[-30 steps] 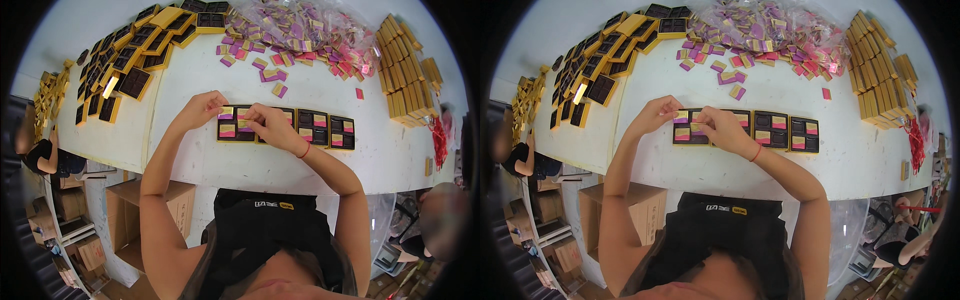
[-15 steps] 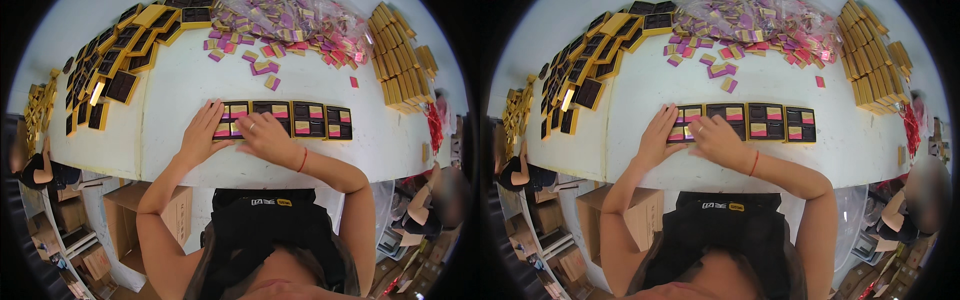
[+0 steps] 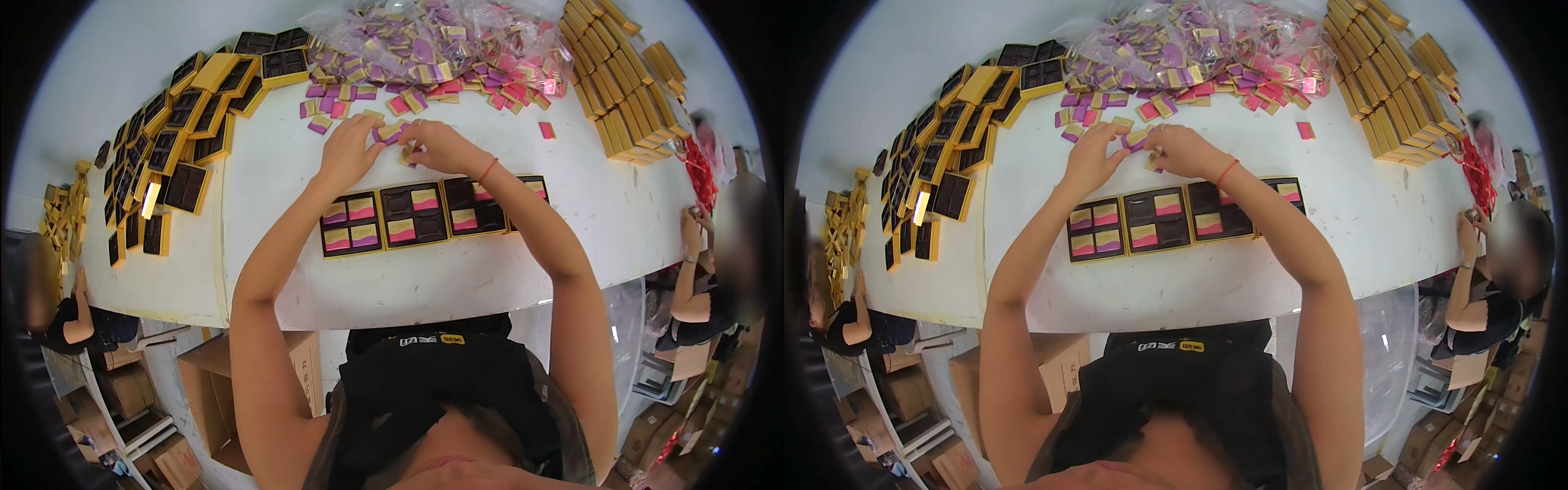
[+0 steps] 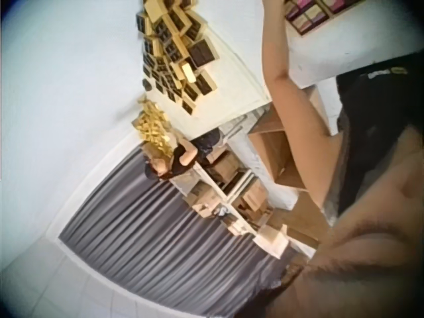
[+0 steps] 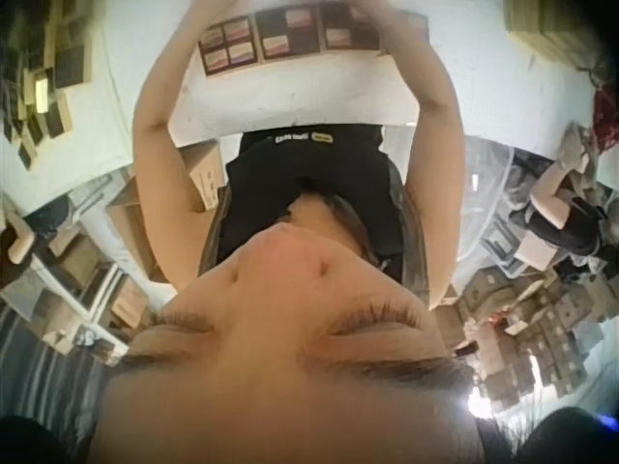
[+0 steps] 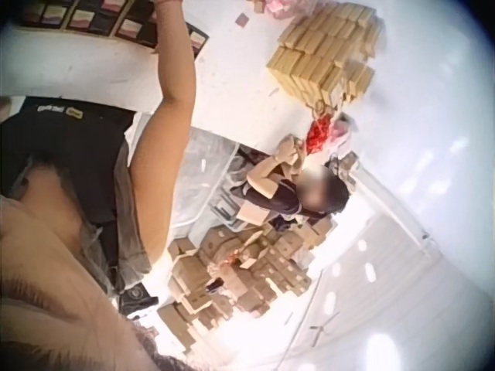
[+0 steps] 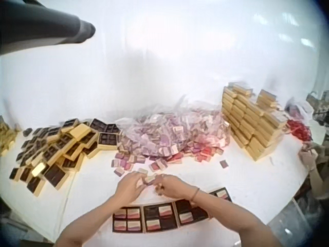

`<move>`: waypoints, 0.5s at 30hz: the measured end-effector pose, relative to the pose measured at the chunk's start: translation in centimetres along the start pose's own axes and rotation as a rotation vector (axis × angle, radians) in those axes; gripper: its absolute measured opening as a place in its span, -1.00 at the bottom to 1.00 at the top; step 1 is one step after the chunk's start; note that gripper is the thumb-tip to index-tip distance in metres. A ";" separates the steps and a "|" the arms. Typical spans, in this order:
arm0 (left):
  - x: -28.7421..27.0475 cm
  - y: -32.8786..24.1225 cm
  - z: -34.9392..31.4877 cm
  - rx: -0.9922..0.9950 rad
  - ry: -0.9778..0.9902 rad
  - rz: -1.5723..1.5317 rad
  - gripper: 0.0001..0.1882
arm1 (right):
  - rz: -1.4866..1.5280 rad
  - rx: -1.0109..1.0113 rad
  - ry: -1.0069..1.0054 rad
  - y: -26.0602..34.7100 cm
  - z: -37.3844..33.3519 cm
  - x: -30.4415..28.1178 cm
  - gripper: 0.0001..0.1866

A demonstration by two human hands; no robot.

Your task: The person places small pink and purple rectangular inserts into black and gold makeup palette trays. They arrange the filled palettes on the table and place them into a clear plastic bin. The person repeats this process with multiple palettes throughout the clip.

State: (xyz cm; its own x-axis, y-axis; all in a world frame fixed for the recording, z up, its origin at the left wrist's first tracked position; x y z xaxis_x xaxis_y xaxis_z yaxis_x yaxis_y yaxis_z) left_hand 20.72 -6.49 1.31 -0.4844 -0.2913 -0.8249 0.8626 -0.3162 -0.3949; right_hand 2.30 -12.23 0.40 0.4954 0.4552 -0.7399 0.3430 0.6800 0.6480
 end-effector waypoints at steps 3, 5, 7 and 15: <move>2.8 1.5 2.2 -0.075 0.158 0.052 -0.61 | -0.002 0.010 -0.038 -2.0 0.3 0.8 -0.69; 3.5 1.4 1.9 -0.070 0.181 0.077 -0.63 | 0.053 0.161 0.038 -2.3 0.1 0.4 -0.69; 3.4 0.7 1.5 -0.042 0.033 0.056 -0.68 | 0.038 0.144 0.051 -2.9 -0.3 0.1 -0.68; 0.4 -0.7 -2.3 -0.313 0.262 -0.545 -0.83 | 0.041 0.136 -0.056 -3.4 -2.9 0.4 -0.68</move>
Point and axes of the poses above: each hand's wrist, its own z-axis towards the middle knuckle, its own x-axis out of the palm, y = z × x, the point moved 3 cm from there along z, towards the middle knuckle, and after that the axes turned 8 degrees about z, right-handed, at the moved point
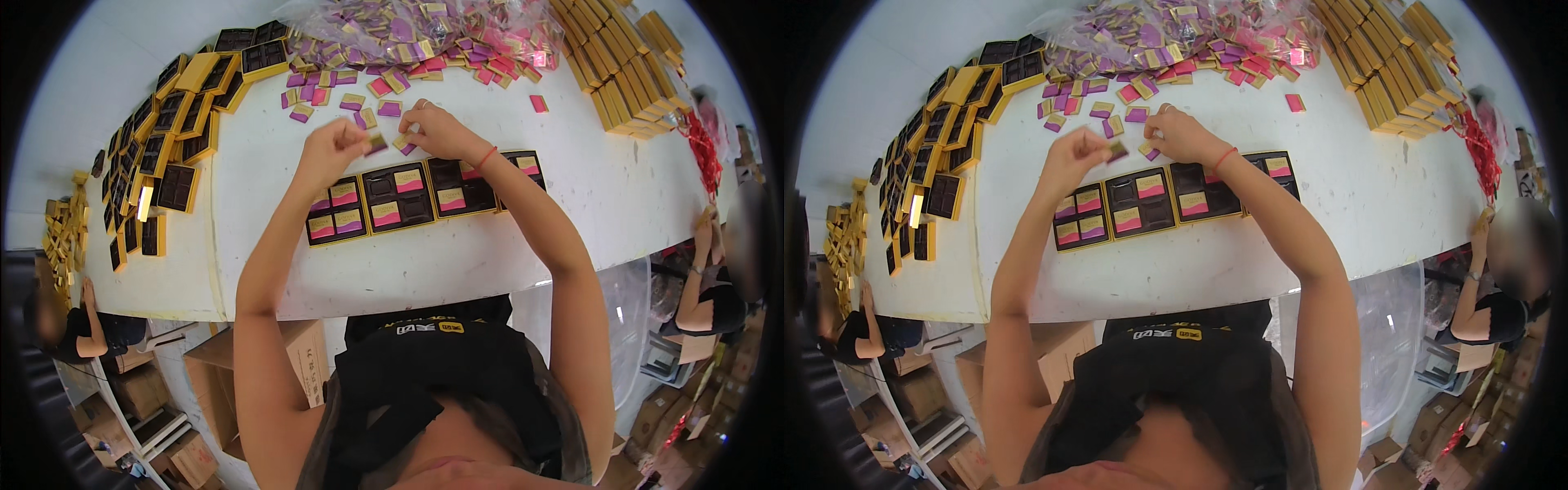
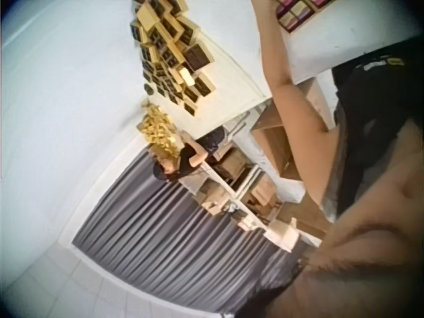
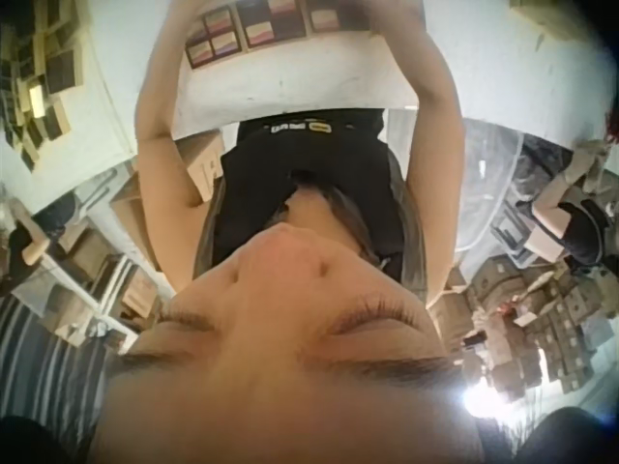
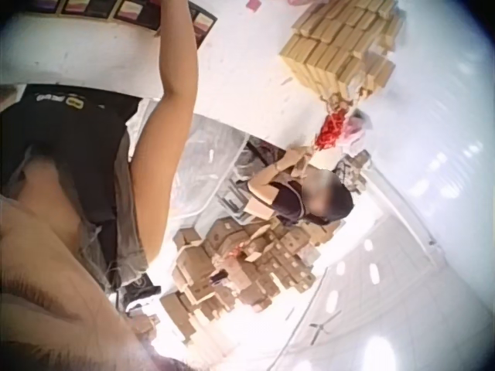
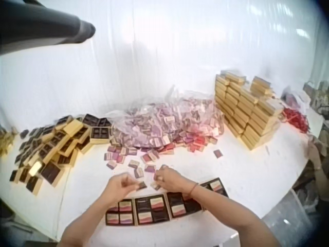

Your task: The person places small pink and purple rectangular inserts into black and gold makeup palette trays. They arrange the filled palettes on the table and place them into a clear plastic bin. The person repeats this process with multiple palettes throughout the clip.

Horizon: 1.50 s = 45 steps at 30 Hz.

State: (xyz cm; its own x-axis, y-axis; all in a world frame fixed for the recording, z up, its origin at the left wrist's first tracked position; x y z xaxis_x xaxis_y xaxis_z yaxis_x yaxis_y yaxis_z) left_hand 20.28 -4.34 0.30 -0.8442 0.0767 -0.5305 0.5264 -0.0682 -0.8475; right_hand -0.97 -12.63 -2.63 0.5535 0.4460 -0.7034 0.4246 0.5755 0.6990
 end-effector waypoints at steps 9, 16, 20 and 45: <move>2.3 -3.0 -6.4 0.021 -0.053 0.328 -0.80 | 0.079 -0.025 0.115 2.1 -0.3 -1.8 -0.81; 2.7 -3.1 -9.8 0.389 -0.093 0.684 -0.30 | 0.297 0.039 0.027 9.3 -8.7 -0.8 -0.84; 3.1 -2.7 -10.2 0.382 -0.004 0.743 -0.06 | 0.133 -0.190 -0.044 9.2 -10.2 1.1 -0.81; 0.3 2.1 5.2 0.095 -0.004 0.652 -0.54 | -0.204 -0.012 -0.171 0.2 3.9 -0.8 -0.69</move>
Point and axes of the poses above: each hand's wrist, its own z-axis towards the middle knuckle, its own x-axis out of the palm, y = z × x, the point moved 3 cm from there along z, towards the middle knuckle, and after that the axes turned 8 degrees about z, right-handed, at the moved point
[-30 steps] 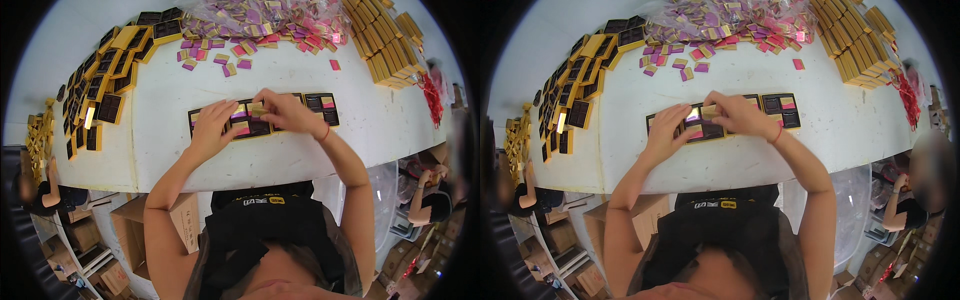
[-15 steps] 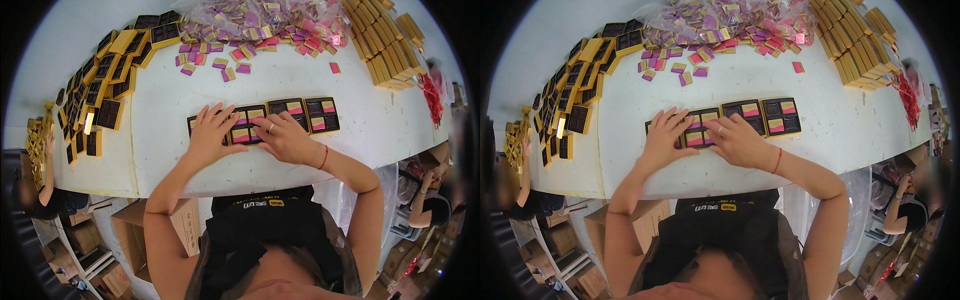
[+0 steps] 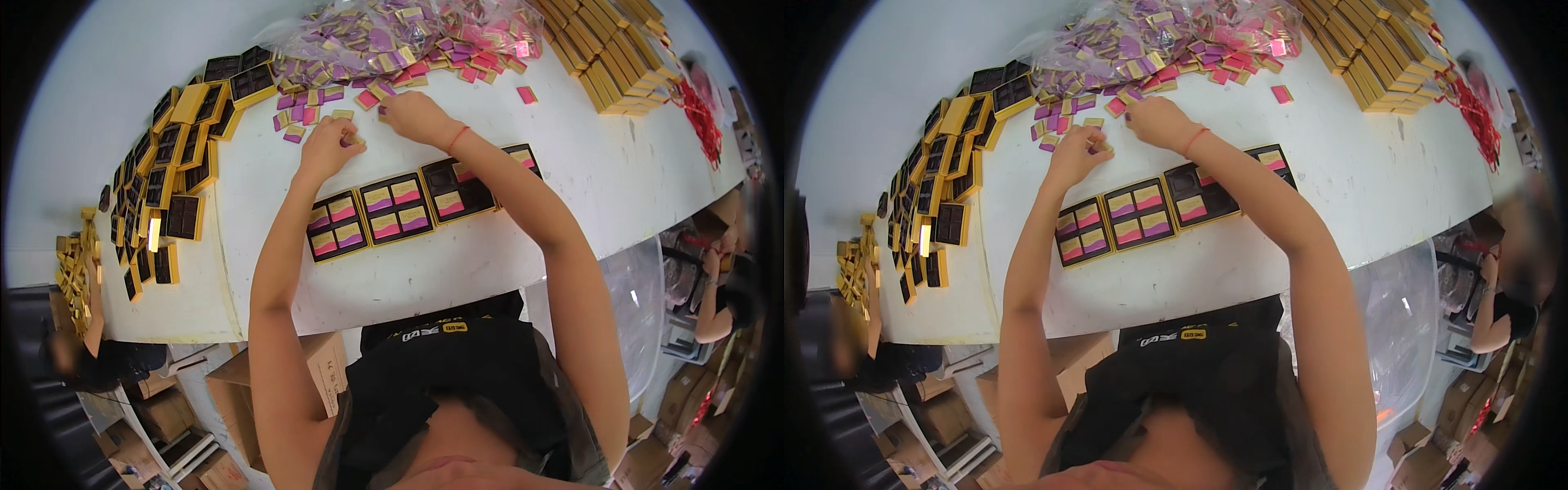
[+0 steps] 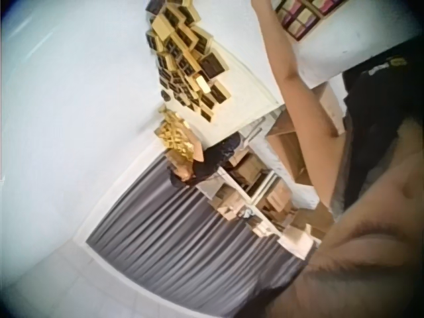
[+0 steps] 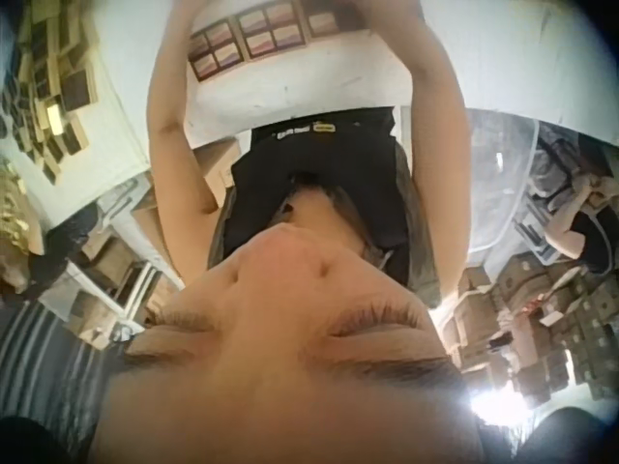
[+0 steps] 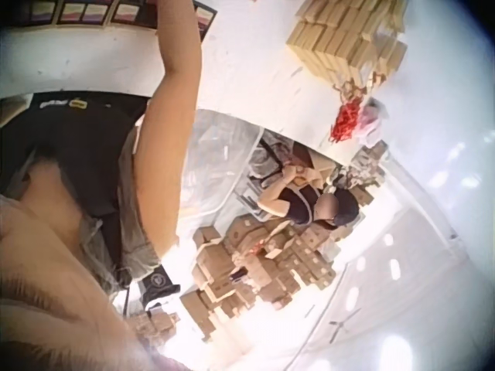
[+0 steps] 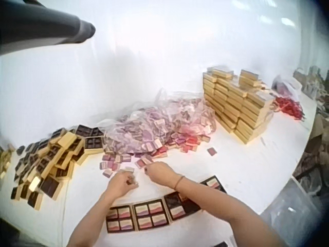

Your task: The person places small pink and purple rectangular inserts into black and gold makeup palette trays. They arrange the filled palettes on the table and place them into a clear plastic bin. The person repeats this process with multiple palettes throughout the clip.

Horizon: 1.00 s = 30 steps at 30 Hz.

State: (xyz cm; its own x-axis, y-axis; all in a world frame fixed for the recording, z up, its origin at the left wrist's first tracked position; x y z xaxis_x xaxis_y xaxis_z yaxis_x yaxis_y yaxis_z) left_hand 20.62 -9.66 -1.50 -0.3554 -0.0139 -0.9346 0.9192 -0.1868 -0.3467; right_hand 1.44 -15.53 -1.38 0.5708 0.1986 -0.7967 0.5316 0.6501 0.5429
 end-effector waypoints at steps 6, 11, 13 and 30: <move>1.8 3.6 0.6 -0.128 0.099 -0.360 -0.62 | 1.060 0.342 0.054 1.9 -7.9 -6.9 -0.64; 0.6 -1.6 0.2 -0.129 0.063 -0.566 -0.73 | 1.028 0.338 -0.081 2.6 -15.3 -9.0 -0.89; 0.9 -5.7 -1.0 -0.043 -0.042 -0.805 -0.73 | 0.900 0.368 -0.223 2.5 -18.1 -8.4 -0.88; 2.0 -12.6 -6.1 0.170 -0.134 -0.328 -0.79 | 0.009 0.033 -0.329 4.9 -21.4 -7.0 -0.65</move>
Point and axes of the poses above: each hand's wrist, its own z-axis towards the middle knuckle, its own x-axis out of the palm, y = z × x, the point moved 3 cm from there along z, towards the middle knuckle, and after that the axes turned 8 degrees about z, right-handed, at the moved point
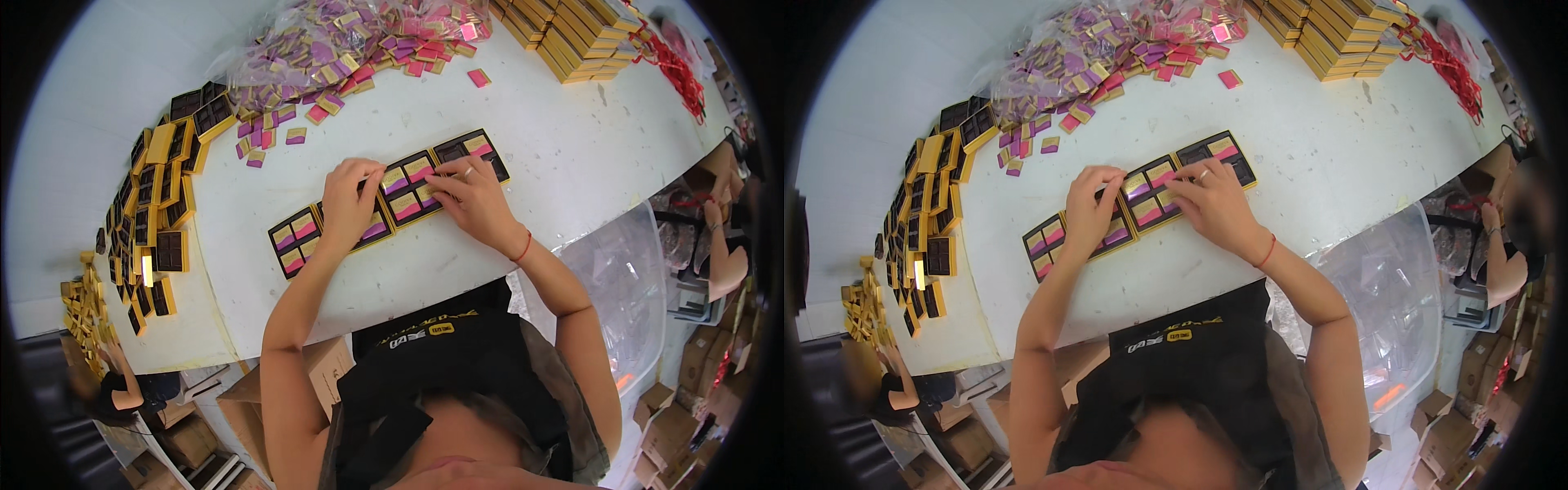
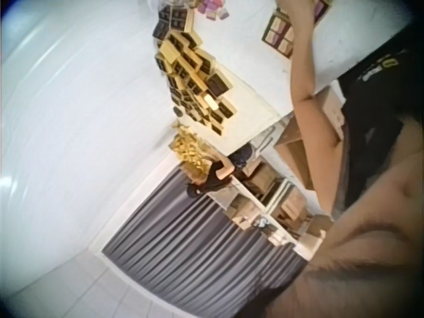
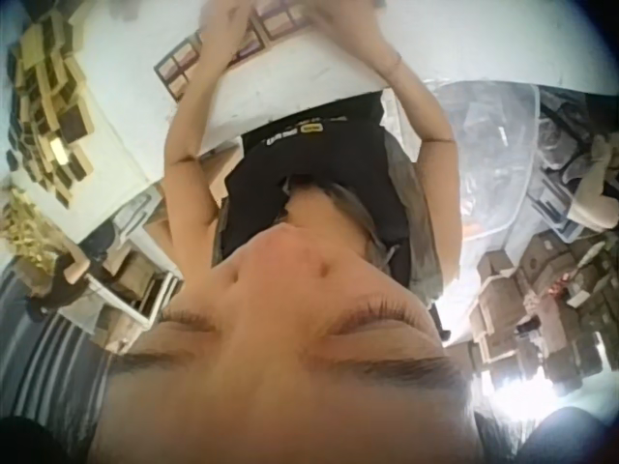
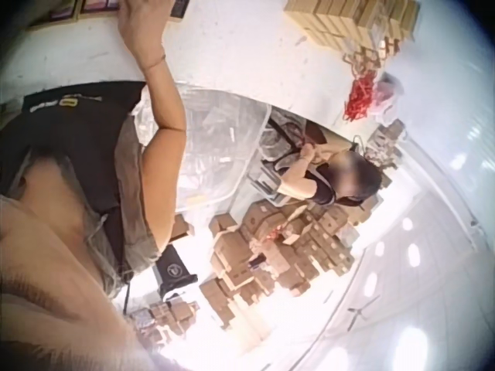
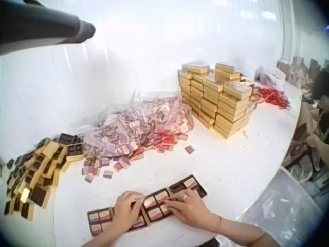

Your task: The person places small pink and purple rectangular inserts into black and gold makeup palette trays. They arrange the filled palettes on the table and place them into a clear plastic bin. The person repeats this process with multiple palettes throughout the clip.

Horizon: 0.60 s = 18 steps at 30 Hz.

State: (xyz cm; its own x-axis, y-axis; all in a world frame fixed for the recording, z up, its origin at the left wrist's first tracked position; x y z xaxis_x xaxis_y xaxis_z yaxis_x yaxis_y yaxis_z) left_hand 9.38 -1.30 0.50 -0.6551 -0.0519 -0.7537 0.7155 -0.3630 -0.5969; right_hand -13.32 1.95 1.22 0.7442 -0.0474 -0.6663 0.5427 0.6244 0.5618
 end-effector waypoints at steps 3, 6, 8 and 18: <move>0.1 -1.9 -2.4 0.301 0.011 0.413 -0.63 | -0.094 -0.095 0.043 1.3 -1.0 0.1 -0.59; 1.1 -2.6 -3.7 0.279 0.122 0.454 -0.51 | -0.187 -0.133 0.082 1.8 -1.8 0.4 -0.54; 1.0 -3.0 -3.6 0.327 0.113 0.556 -0.50 | -0.201 -0.118 0.100 1.8 -1.9 0.7 -0.51; -6.6 8.6 1.2 -0.132 -0.157 0.161 -0.69 | 0.158 -0.188 0.109 2.9 6.5 2.8 -0.62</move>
State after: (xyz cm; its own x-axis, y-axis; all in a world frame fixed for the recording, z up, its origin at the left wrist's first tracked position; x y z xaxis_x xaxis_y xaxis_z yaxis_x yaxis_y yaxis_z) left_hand 19.61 -5.22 0.67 -0.5528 -0.2464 -0.7960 0.8321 -0.2148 -0.5114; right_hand -7.14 -1.42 4.21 0.7624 0.1400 -0.6318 0.3338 0.7514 0.5692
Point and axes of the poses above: each hand's wrist, its own z-axis towards the middle knuckle, its own x-axis out of the palm, y = z × x, the point moved 3 cm from there along z, towards the middle knuckle, and after that the axes turned 8 degrees about z, right-handed, at the moved point
